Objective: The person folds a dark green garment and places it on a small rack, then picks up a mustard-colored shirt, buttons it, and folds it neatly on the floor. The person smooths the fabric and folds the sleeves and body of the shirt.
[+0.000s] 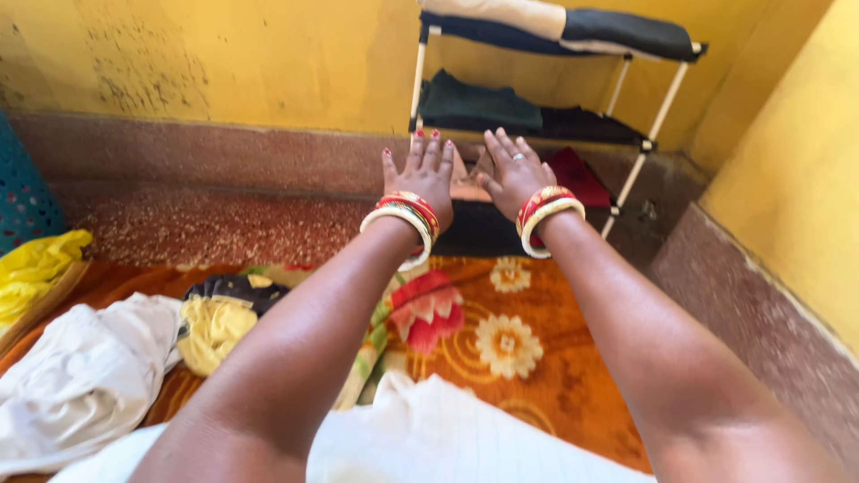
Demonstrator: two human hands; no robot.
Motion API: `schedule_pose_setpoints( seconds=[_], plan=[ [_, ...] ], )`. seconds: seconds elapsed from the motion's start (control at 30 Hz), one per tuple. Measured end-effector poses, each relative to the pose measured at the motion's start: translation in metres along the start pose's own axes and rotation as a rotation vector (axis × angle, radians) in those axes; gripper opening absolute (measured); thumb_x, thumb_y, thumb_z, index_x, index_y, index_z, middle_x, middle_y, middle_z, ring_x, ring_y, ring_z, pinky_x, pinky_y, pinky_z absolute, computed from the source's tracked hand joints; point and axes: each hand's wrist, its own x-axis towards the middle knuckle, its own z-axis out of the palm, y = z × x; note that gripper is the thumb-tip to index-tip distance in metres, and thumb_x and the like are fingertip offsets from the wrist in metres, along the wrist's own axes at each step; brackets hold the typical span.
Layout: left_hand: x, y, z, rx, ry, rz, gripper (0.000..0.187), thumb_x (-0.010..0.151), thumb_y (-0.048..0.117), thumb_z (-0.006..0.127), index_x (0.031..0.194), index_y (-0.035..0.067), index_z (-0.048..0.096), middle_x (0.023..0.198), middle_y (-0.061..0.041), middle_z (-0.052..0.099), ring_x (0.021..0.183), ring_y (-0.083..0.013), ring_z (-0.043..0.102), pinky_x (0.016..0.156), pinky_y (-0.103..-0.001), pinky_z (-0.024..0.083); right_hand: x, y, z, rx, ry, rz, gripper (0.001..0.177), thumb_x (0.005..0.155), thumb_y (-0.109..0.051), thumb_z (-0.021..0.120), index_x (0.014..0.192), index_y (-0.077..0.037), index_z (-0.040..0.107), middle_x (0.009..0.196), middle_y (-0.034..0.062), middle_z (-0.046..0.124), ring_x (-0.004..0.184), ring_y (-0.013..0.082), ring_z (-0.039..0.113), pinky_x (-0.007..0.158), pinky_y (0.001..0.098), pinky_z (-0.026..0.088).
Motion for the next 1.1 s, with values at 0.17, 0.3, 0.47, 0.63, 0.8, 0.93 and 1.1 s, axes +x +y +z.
schedule_pose_setpoints(
  seconds=[0.17, 0.3, 0.47, 0.63, 0.8, 0.93, 1.1],
  plan=[
    [-0.079, -0.014, -0.016, -0.046, -0.088, -0.025, 0.088, 0.090, 0.017, 0.049, 0.164, 0.017, 0.003, 0.173, -0.005, -0.004, 0.158, -0.0260, -0.006, 0.121, -0.066, 0.003, -0.043, -0.030, -0.007, 0.018, -0.032, -0.008, 0.075, 0.100, -0.043, 0.058, 0.162, -0.017, 0.025, 0.166, 0.0100, 0.029, 0.151, 0.0355, 0.030, 0.120, 0.0490, 0.028],
    [-0.108, -0.029, -0.016, -0.077, -0.099, -0.039, 0.087, 0.091, 0.016, 0.047, 0.165, 0.017, 0.001, 0.173, -0.005, -0.002, 0.158, -0.0261, -0.004, 0.122, -0.064, 0.003, -0.064, -0.054, 0.004, 0.080, -0.062, -0.090, 0.074, 0.101, -0.042, 0.058, 0.161, -0.013, 0.026, 0.166, 0.0125, 0.029, 0.149, 0.0367, 0.031, 0.122, 0.0449, 0.026],
    [-0.117, -0.058, 0.001, -0.082, -0.092, -0.048, 0.084, 0.093, 0.018, 0.046, 0.164, 0.015, 0.002, 0.172, -0.006, -0.003, 0.158, -0.0265, -0.006, 0.122, -0.065, 0.002, -0.070, -0.091, 0.020, 0.080, -0.118, -0.064, 0.072, 0.101, -0.044, 0.056, 0.160, -0.014, 0.027, 0.164, 0.0107, 0.032, 0.151, 0.0331, 0.029, 0.121, 0.0446, 0.026],
    [-0.118, -0.098, 0.028, -0.124, -0.089, -0.113, 0.079, 0.096, 0.021, 0.044, 0.164, 0.015, 0.005, 0.173, -0.004, -0.001, 0.159, -0.0259, -0.005, 0.122, -0.066, 0.002, -0.066, -0.131, 0.042, 0.060, -0.185, -0.139, 0.071, 0.102, -0.046, 0.055, 0.161, -0.016, 0.029, 0.165, 0.0117, 0.032, 0.152, 0.0310, 0.028, 0.123, 0.0459, 0.028],
    [-0.131, -0.127, 0.103, -0.110, -0.199, -0.165, 0.084, 0.094, 0.034, 0.052, 0.163, 0.014, 0.008, 0.172, -0.005, 0.001, 0.158, -0.0267, -0.004, 0.121, -0.065, 0.002, -0.084, -0.159, 0.119, 0.076, -0.309, -0.131, 0.070, 0.101, -0.045, 0.051, 0.161, -0.023, 0.022, 0.168, 0.0041, 0.025, 0.154, 0.0283, 0.021, 0.118, 0.0557, 0.024],
    [-0.150, -0.153, 0.151, -0.071, -0.215, -0.215, 0.080, 0.097, 0.033, 0.052, 0.163, 0.015, 0.011, 0.172, -0.004, 0.003, 0.158, -0.0269, -0.002, 0.119, -0.068, 0.004, -0.087, -0.189, 0.172, 0.088, -0.348, -0.197, 0.069, 0.103, -0.047, 0.050, 0.162, -0.025, 0.022, 0.169, 0.0024, 0.024, 0.154, 0.0281, 0.023, 0.123, 0.0541, 0.024],
    [-0.188, -0.187, 0.198, -0.096, -0.294, -0.313, 0.086, 0.095, 0.037, 0.058, 0.164, 0.015, 0.012, 0.172, -0.003, 0.006, 0.158, -0.0257, 0.001, 0.120, -0.067, 0.006, -0.096, -0.231, 0.227, 0.140, -0.501, -0.182, 0.069, 0.101, -0.047, 0.048, 0.161, -0.029, 0.020, 0.169, -0.0019, 0.021, 0.155, 0.0253, 0.018, 0.121, 0.0584, 0.021]
  ],
)
